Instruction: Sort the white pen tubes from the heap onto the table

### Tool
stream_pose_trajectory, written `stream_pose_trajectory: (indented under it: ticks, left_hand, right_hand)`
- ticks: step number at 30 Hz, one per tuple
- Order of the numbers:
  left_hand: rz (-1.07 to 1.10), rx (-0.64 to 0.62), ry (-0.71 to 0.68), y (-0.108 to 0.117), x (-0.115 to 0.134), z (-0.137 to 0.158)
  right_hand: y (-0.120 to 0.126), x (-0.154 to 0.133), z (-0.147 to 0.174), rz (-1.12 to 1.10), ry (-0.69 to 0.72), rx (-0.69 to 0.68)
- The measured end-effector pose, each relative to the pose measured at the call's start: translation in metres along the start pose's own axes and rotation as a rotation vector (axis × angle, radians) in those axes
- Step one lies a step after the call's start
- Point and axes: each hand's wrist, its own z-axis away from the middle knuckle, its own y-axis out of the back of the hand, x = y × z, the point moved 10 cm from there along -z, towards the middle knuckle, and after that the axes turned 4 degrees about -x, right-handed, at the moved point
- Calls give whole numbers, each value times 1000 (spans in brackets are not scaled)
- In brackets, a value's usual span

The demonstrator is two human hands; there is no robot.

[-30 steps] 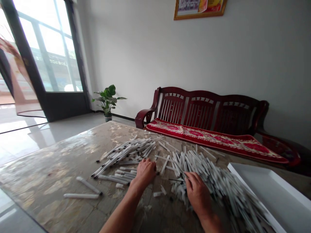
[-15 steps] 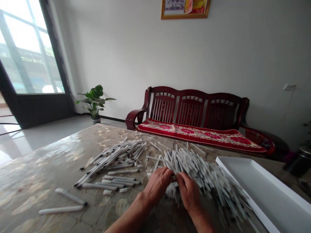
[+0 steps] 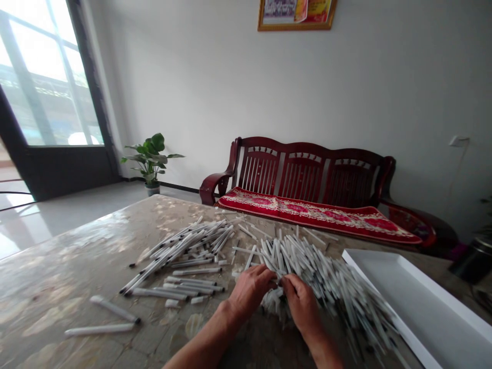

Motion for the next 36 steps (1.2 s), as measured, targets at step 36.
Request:
stream_pose_trajectory:
  ticks: [36]
  left_hand:
    - [-118, 16, -5, -8, 2, -2]
  right_hand:
    - [6, 27, 5, 9, -133, 30]
